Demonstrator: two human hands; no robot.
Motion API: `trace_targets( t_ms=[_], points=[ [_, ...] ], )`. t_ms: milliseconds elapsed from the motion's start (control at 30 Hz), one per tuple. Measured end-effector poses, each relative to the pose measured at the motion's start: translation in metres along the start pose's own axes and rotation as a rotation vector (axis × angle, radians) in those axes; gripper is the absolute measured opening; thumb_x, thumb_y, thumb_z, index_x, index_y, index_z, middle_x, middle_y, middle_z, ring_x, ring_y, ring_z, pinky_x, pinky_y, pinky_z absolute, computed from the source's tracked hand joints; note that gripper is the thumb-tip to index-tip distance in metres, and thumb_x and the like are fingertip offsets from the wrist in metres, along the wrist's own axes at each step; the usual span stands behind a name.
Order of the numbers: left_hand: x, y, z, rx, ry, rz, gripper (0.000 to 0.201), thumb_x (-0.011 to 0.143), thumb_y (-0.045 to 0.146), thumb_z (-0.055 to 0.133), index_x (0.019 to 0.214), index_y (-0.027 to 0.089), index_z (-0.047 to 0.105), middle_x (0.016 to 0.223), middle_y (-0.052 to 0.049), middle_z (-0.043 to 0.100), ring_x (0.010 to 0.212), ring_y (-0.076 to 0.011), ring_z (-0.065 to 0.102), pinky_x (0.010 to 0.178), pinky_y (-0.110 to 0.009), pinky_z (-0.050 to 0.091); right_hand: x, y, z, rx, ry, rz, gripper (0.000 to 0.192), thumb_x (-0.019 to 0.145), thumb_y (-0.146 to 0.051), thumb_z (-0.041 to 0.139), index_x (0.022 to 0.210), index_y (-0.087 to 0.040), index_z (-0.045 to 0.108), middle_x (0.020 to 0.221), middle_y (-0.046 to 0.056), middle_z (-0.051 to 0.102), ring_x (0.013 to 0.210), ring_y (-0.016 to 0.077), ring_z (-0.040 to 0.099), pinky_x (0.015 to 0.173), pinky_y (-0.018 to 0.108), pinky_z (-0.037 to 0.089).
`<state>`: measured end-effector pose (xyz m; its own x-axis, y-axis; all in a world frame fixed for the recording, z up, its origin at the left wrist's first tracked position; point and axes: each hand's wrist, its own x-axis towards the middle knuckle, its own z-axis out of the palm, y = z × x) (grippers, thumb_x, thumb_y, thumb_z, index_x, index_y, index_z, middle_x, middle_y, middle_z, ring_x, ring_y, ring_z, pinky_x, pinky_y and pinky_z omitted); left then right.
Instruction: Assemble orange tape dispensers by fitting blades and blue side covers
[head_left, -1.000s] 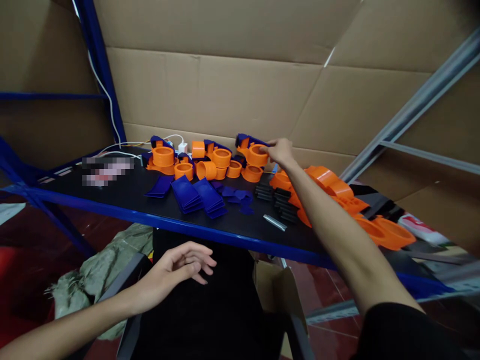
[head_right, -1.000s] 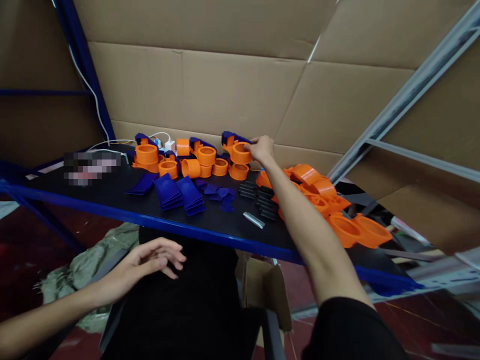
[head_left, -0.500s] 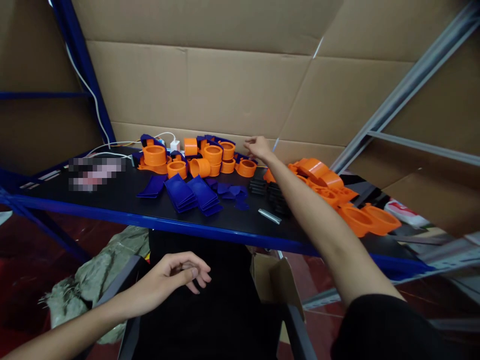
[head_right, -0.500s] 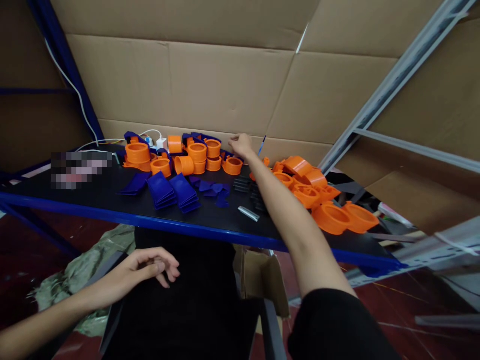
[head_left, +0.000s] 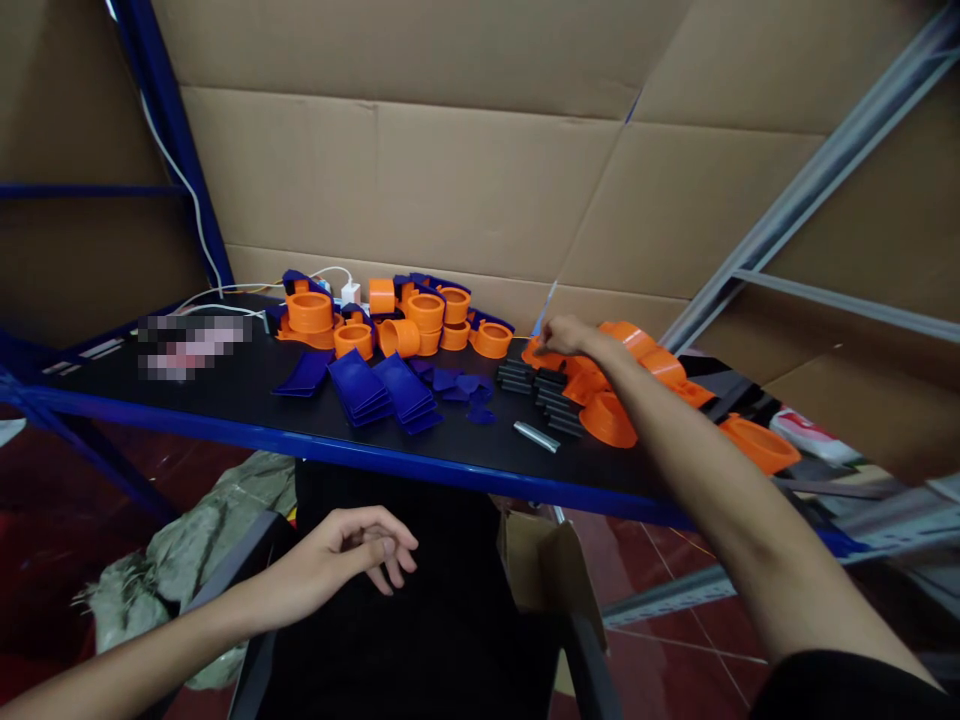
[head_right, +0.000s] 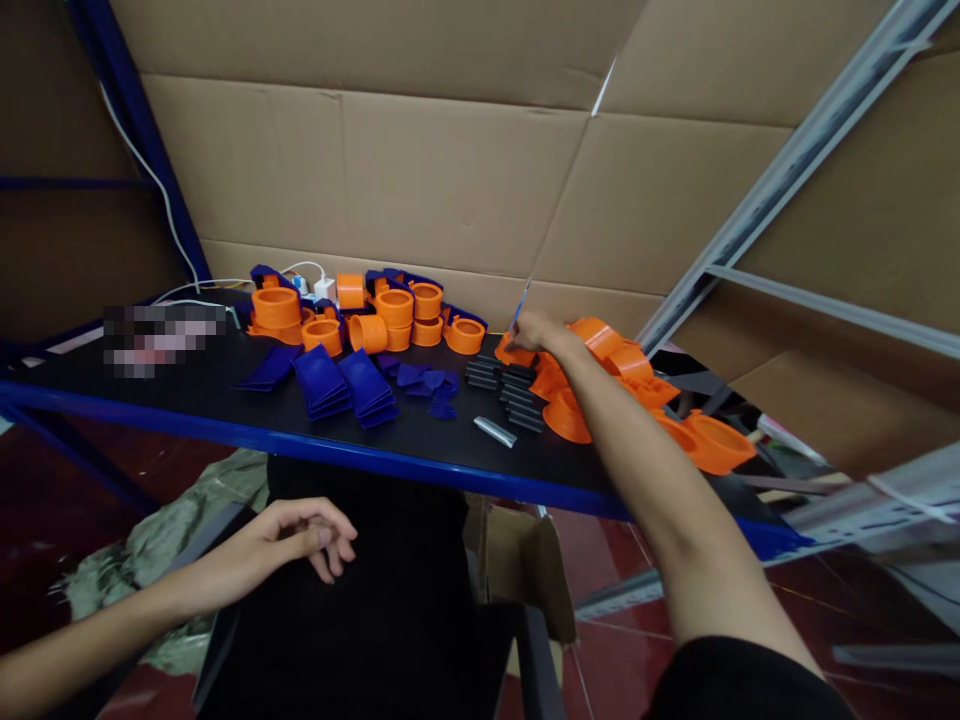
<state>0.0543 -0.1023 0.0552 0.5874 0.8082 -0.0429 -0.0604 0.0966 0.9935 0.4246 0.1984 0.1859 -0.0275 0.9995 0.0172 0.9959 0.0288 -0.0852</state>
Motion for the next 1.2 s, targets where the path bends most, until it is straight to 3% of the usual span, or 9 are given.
trace_targets(
  t_ms=[167,300,433,533,633,800,867,1000,1200],
  points=[
    [0.000,0.002,-0.002,-0.040,-0.003,0.044,0.030,0.096,0.037,0.058,0.112,0.017,0.072,0.103,-0.014,0.074,0.093,-0.0252,0.069,0.081,-0.040,0.058,-0.031,-0.024,-0.019,0.062,0.168,-0.105,0.013,0.083,-0.024,0.072,0.078,-0.013,0.065,0.081,0.008,0.069,0.079,0.0181,0.063,0.073,0.027,0.045],
    [0.003,-0.001,-0.005,-0.221,0.063,0.171,0.039,0.096,0.038,0.055,0.130,0.020,0.063,0.136,-0.018,0.063,0.125,-0.0347,0.057,0.095,-0.050,0.053,-0.121,-0.066,-0.013,0.341,0.259,-0.383,0.016,0.086,-0.031,0.070,0.083,-0.018,0.061,0.083,0.004,0.068,0.074,0.0153,0.062,0.068,0.025,0.046],
    [0.004,0.000,-0.004,-0.469,0.134,0.236,0.048,0.097,0.045,0.052,0.138,0.021,0.056,0.151,-0.016,0.051,0.138,-0.0346,0.047,0.110,-0.054,0.040,-0.240,-0.123,0.019,0.708,-0.040,-0.783,0.022,0.086,-0.038,0.072,0.078,-0.019,0.064,0.070,-0.001,0.064,0.059,0.0115,0.056,0.055,0.023,0.042],
    [0.000,0.002,-0.003,-0.585,0.186,0.193,0.044,0.098,0.044,0.050,0.134,0.020,0.059,0.137,-0.016,0.064,0.126,-0.0328,0.059,0.105,-0.051,0.046,-0.291,-0.151,0.039,0.745,-0.377,-1.005,0.017,0.088,-0.036,0.070,0.092,-0.019,0.070,0.079,0.000,0.070,0.065,0.0113,0.062,0.060,0.022,0.048],
    [-0.005,0.003,-0.004,-0.555,0.217,0.127,0.039,0.098,0.040,0.051,0.127,0.017,0.063,0.104,-0.016,0.076,0.093,-0.0282,0.073,0.082,-0.040,0.057,-0.286,-0.151,0.043,0.678,-0.506,-1.098,0.022,0.093,-0.036,0.065,0.107,-0.020,0.072,0.099,0.002,0.074,0.076,0.0122,0.069,0.069,0.022,0.052],
    [-0.003,0.005,-0.002,-0.458,0.246,0.058,0.034,0.096,0.035,0.057,0.119,0.011,0.064,0.088,-0.015,0.078,0.079,-0.0250,0.075,0.072,-0.032,0.057,-0.222,-0.092,0.042,0.257,0.156,-0.729,0.024,0.093,-0.036,0.064,0.110,-0.021,0.072,0.108,0.008,0.073,0.097,0.0242,0.070,0.083,0.035,0.053],
    [-0.001,0.005,0.000,-0.435,0.245,0.045,0.033,0.095,0.034,0.059,0.118,0.010,0.063,0.089,-0.016,0.078,0.078,-0.0256,0.075,0.071,-0.033,0.057,-0.207,-0.062,0.048,0.020,0.318,-0.573,0.028,0.094,-0.035,0.061,0.115,-0.019,0.070,0.114,0.012,0.071,0.106,0.0295,0.067,0.087,0.041,0.052],
    [0.001,0.005,0.006,-0.326,0.255,0.024,0.032,0.094,0.033,0.061,0.118,0.012,0.061,0.105,-0.019,0.076,0.076,-0.0244,0.076,0.069,-0.031,0.057,-0.208,-0.025,0.065,-0.173,0.348,-0.441,0.025,0.096,-0.031,0.055,0.113,-0.021,0.072,0.110,0.008,0.072,0.100,0.0255,0.069,0.079,0.035,0.055],
    [0.002,0.004,0.008,-0.280,0.234,0.016,0.030,0.094,0.033,0.062,0.116,0.012,0.059,0.115,-0.022,0.073,0.075,-0.0222,0.076,0.072,-0.032,0.057,-0.215,-0.019,0.079,-0.229,0.389,-0.349,0.031,0.097,-0.029,0.053,0.124,-0.022,0.066,0.112,0.007,0.072,0.103,0.0255,0.067,0.076,0.033,0.054]
  ],
)
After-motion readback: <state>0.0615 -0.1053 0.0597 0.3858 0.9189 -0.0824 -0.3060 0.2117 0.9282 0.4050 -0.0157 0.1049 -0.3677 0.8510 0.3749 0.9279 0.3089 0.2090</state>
